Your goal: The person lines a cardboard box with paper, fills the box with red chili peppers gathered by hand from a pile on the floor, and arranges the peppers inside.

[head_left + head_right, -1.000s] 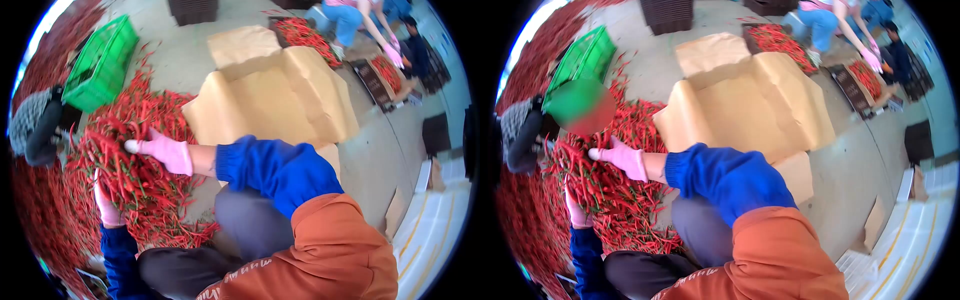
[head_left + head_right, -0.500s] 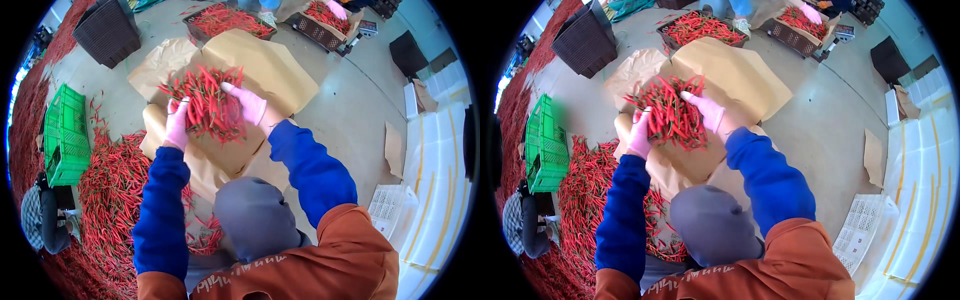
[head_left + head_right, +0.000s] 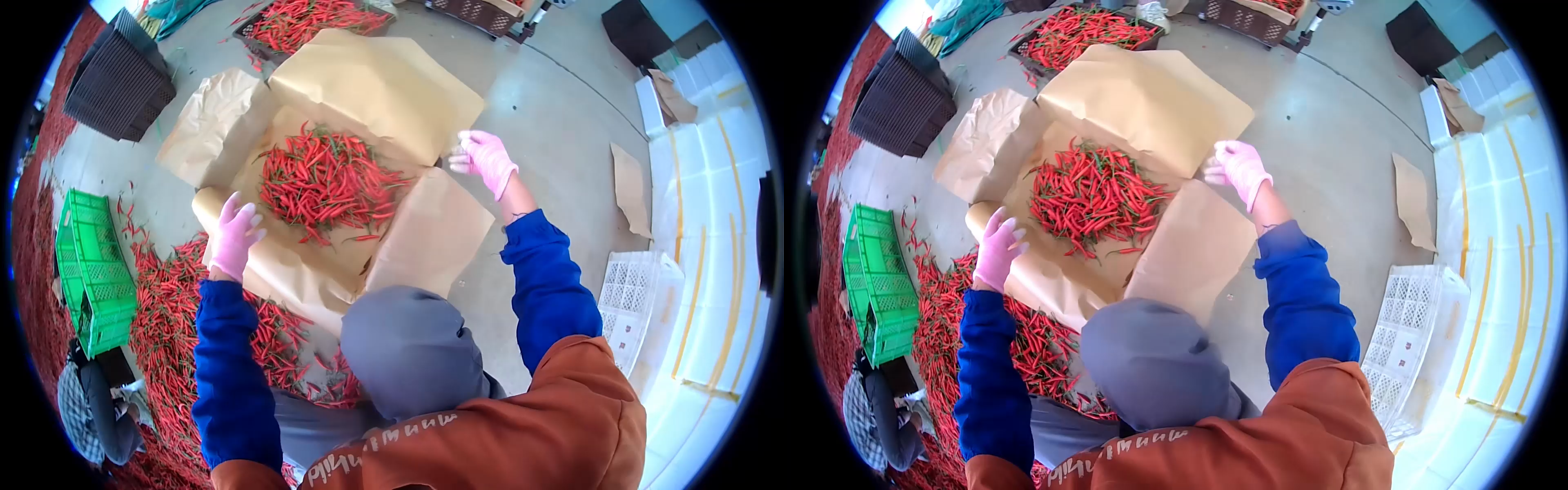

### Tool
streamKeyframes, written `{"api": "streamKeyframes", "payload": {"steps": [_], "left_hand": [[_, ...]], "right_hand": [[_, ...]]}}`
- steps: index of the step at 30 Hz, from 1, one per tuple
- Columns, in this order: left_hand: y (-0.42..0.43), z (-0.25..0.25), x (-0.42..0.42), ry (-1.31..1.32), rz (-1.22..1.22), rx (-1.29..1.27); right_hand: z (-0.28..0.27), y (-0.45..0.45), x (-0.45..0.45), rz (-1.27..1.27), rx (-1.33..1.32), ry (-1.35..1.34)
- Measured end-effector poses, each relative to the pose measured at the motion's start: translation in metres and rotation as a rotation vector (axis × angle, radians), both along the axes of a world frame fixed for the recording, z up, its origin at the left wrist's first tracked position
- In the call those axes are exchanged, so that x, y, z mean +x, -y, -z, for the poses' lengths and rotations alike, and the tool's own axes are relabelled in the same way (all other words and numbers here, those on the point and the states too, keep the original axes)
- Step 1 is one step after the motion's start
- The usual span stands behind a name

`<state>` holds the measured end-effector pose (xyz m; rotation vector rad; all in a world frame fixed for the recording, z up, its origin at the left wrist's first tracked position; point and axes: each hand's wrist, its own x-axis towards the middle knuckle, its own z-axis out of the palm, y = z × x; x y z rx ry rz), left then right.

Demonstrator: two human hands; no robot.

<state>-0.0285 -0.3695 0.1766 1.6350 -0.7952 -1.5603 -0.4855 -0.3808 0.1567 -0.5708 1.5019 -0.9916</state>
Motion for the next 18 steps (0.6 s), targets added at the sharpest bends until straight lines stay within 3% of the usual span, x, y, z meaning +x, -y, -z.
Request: {"api": "streamKeyframes", "payload": {"steps": [2,5,9,10,12,13,14,15,16,17,18], "left_hand": [[0.000,0.001,0.005,0.029,-0.009,0.010],[0.009,0.017,0.026,0.156,-0.055,-0.020],[0.025,0.052,0.080,0.555,-0.064,-0.182],[0.032,0.083,0.110,0.716,-0.078,-0.323],[0.039,0.083,0.138,1.019,-0.032,-0.133],[0.044,0.090,0.143,0.990,-0.003,-0.030],[0.058,0.130,0.175,0.935,-0.026,-0.010],[0.056,0.104,0.152,0.929,-0.058,-0.030],[0.071,0.119,0.164,0.816,-0.091,0.004],[0.073,0.101,0.146,0.745,-0.107,0.017],[0.080,0.092,0.142,0.844,0.034,0.038]], "right_hand": [[0.012,-0.012,-0.012,-0.009,0.088,-0.166],[0.035,-0.014,-0.013,-0.457,-0.058,-0.913],[0.035,-0.003,0.015,-0.600,0.121,-0.982],[0.052,0.001,0.014,-0.570,0.086,-1.050],[0.055,0.019,0.028,-0.606,0.065,-1.124],[0.055,0.016,0.019,-0.596,0.059,-1.145],[0.058,0.024,0.020,-0.626,0.088,-1.111],[0.057,0.026,0.021,-0.615,0.085,-1.098],[0.056,0.029,0.020,-0.628,0.136,-1.104],[0.061,0.032,0.017,-0.680,0.105,-1.131],[0.076,0.033,0.009,-0.708,0.057,-1.150]]}}
